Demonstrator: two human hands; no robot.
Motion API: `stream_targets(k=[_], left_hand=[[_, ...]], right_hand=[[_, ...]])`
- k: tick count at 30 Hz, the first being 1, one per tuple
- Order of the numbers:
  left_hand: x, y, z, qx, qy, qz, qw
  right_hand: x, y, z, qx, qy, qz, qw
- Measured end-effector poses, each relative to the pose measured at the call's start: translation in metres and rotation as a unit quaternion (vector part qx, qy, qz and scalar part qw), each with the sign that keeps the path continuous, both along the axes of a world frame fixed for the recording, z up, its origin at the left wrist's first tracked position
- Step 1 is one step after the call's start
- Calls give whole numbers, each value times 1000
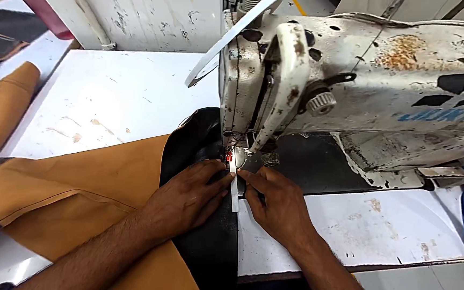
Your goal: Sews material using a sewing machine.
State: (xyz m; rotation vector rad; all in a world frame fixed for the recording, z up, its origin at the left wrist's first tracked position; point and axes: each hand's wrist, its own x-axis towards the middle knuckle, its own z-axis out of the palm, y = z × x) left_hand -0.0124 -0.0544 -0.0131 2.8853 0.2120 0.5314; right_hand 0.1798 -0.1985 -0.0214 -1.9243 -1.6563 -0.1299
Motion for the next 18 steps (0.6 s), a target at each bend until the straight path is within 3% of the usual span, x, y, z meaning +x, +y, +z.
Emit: stream_targets(k=[18], left_hand=[[18,26,7,14,-12,-35,999]], right_hand=[[1,3,-6,-6,-40,-29,999]])
